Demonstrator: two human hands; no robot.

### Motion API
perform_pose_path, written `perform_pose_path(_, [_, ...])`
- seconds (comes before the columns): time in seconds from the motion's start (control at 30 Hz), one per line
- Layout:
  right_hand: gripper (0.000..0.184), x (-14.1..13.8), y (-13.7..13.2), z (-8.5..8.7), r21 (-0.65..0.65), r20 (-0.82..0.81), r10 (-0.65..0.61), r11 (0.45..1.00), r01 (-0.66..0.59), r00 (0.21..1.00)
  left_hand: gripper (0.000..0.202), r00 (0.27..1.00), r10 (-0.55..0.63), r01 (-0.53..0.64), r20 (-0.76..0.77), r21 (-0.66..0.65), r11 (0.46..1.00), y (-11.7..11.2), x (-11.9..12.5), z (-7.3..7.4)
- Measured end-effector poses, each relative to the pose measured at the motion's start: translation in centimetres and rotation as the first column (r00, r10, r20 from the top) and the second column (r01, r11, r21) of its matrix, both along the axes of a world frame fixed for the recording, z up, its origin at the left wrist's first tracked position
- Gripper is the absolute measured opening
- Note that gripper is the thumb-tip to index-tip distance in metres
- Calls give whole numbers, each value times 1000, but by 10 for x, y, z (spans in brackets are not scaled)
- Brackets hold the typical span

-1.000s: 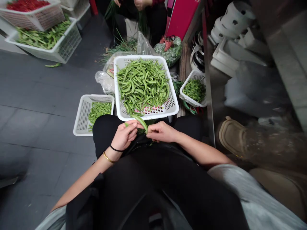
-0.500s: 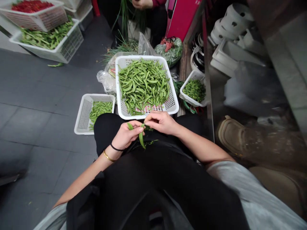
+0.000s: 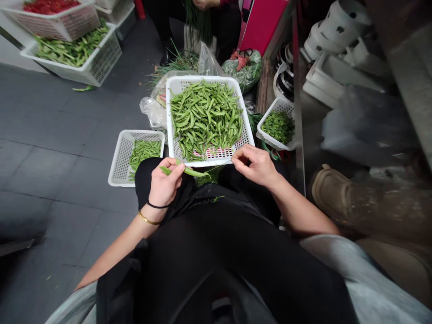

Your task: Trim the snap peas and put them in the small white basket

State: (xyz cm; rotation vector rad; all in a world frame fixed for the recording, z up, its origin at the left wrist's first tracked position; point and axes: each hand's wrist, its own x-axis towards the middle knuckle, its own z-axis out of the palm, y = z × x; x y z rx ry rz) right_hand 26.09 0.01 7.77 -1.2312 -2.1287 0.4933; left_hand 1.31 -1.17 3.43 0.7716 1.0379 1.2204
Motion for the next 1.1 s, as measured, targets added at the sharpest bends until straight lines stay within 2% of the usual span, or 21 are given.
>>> perform_pose_path(0.03, [14,-2,-1,0,-58,-5,37,998,-37,999,26,999,-4,5,-39,35,999,-1,0,1])
perform_pose_path(0.13, [31,-19,-5,-10,-180,65,202,966,-187,977,23,988,-33,48,-151,97,994,-5,0,5])
perform_pose_path(0.23, [24,-36,-5,-22,-177,187,329,938,-298,925,23,959,-24,68,-283,148,987,-9,-5,9])
perform_pose_path(0.27, [28,-38,-4,-25,-164,187,326,941,-298,927,23,944,-51,107,-326,156,982,-10,-6,9])
perform_pose_path(0.33, [31,-40,-3,-28,-137,124,270,958,-253,955,23,910,-178,241,-374,130,962,-13,-8,9])
perform_pose_path(0.43, [29,-42,-2,-28,-115,48,214,971,-208,976,23,857,-388,430,-338,54,901,-18,-1,4])
perform_pose_path(0.5, [28,-45,-2,-29,-110,67,226,970,-218,972,22,802,-470,518,-368,38,855,-18,6,0])
perform_pose_path(0.57, [29,-46,-1,-30,-112,98,239,967,-227,966,22,753,-500,567,-427,37,823,-15,11,-4])
perform_pose_path(0.6, [29,-45,0,-31,-117,107,238,967,-226,965,24,758,-483,554,-437,41,832,-13,11,-5])
perform_pose_path(0.63, [30,-42,0,-31,-128,113,237,967,-222,965,27,794,-440,503,-419,48,863,-10,10,-7])
perform_pose_path(0.7, [30,-33,1,-31,-164,126,238,962,-216,963,27,919,-272,299,-286,58,952,-3,4,-11])
perform_pose_path(0.77, [30,-19,1,-29,-237,145,287,939,-249,947,25,991,-92,96,-98,37,995,5,-3,-14])
perform_pose_path(0.8, [30,-12,1,-26,-297,156,344,910,-288,926,25,999,-36,36,-26,19,999,8,-7,-15])
perform_pose_path(0.87, [25,2,3,-21,-466,181,485,808,-359,856,23,999,-4,4,52,-3,1000,13,-13,-17])
perform_pose_path(0.93, [25,11,14,-16,-617,199,559,709,-340,805,18,996,-22,23,91,-8,1000,16,-17,-18])
perform_pose_path(0.97, [30,13,23,-16,-649,222,543,702,-293,810,16,993,-38,39,116,-7,999,18,-17,-18])
perform_pose_path(1.0, [32,12,34,-18,-645,270,491,731,-223,828,16,988,-61,62,144,-3,998,19,-17,-18])
perform_pose_path(1.03, [34,9,48,-23,-607,342,409,784,-133,846,16,981,-93,94,173,2,996,20,-16,-19])
perform_pose_path(1.07, [36,3,63,-31,-545,427,316,837,-38,847,16,971,-136,138,199,4,990,20,-15,-19])
perform_pose_path(1.1, [40,-4,79,-42,-464,539,218,883,71,814,15,957,-186,191,223,0,982,20,-13,-20])
